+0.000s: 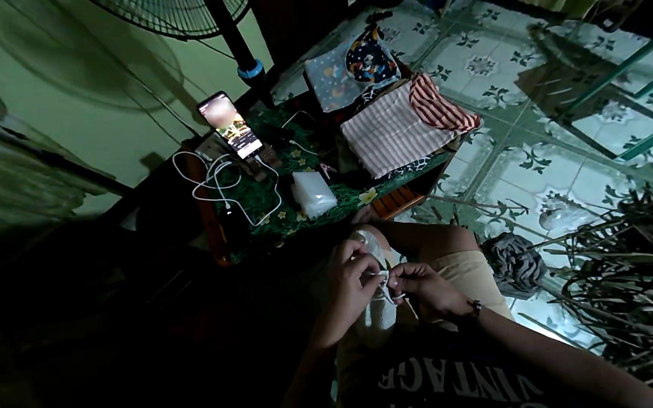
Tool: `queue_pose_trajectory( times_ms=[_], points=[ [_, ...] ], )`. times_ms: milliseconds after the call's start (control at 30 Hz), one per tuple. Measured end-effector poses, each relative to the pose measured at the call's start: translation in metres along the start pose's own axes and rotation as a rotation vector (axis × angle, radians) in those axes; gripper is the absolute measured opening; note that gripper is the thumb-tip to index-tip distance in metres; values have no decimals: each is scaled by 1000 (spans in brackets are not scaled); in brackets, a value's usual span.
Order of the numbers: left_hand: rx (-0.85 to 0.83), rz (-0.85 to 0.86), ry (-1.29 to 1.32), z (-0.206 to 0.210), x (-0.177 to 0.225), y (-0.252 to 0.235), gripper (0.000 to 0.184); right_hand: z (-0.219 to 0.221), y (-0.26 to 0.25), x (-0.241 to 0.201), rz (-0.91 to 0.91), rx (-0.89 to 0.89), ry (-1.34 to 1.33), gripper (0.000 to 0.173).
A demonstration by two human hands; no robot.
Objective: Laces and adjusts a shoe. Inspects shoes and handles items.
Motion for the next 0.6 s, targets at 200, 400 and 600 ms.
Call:
queue_pose_trajectory(
  times_ms=[200, 400, 600],
  points=[
    [242, 81, -90, 5, 0, 21, 12, 2, -1, -1, -1, -9, -1, 9],
    [98, 94, -30, 6, -4, 27, 10, 2, -2, -2, 12, 3, -5, 8],
    [31, 58, -8, 2, -4, 23, 8, 2, -4, -3, 0, -30, 5, 9]
  ],
)
Point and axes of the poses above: each hand's wrist, its own y-axis away from the middle knuckle, its own z-axis out of the palm, x = y × z, the point moved 2 cm from there along -y, towards the middle knuckle, and after that the axes turned 1 degree about -z, right-handed, at the moved point
